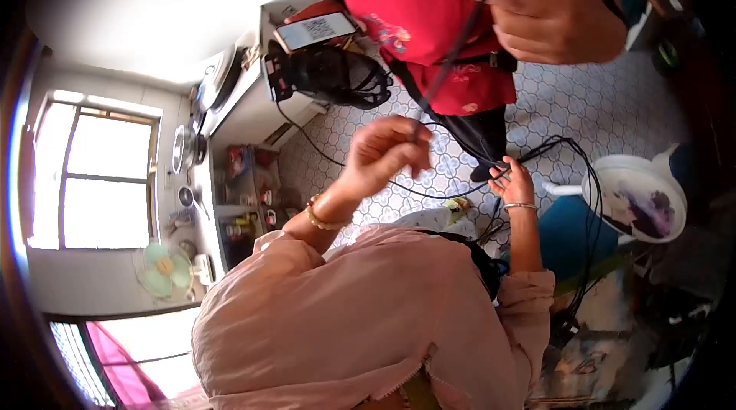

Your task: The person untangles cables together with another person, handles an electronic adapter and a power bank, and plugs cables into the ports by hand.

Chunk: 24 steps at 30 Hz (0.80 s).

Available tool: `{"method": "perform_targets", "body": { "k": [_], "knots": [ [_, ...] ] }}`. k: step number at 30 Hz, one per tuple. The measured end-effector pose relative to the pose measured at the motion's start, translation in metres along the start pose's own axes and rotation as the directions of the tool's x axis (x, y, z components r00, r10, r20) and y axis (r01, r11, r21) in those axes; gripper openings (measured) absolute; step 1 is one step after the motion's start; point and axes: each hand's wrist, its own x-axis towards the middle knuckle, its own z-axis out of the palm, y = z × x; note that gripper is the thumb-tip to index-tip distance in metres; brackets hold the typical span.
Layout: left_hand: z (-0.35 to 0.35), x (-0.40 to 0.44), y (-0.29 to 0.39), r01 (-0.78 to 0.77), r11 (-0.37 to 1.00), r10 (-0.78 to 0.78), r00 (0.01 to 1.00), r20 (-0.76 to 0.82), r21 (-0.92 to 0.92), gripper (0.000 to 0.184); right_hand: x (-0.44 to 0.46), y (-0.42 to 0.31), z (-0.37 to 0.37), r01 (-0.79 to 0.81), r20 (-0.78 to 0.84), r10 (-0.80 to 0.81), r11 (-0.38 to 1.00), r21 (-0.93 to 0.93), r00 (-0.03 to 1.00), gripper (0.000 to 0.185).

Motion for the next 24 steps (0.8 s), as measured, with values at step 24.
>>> {"method": "perform_targets", "body": {
  "k": [24],
  "knots": [
    [-0.051, -0.035, 0.044, -0.095, 0.995, 0.097, 0.987, -0.127, 0.022, 0.025, -0.004, 0.023, 0.038, 0.129, -0.074, -0.118, 0.976, 0.175, 0.99, 0.033]
  ]
}}
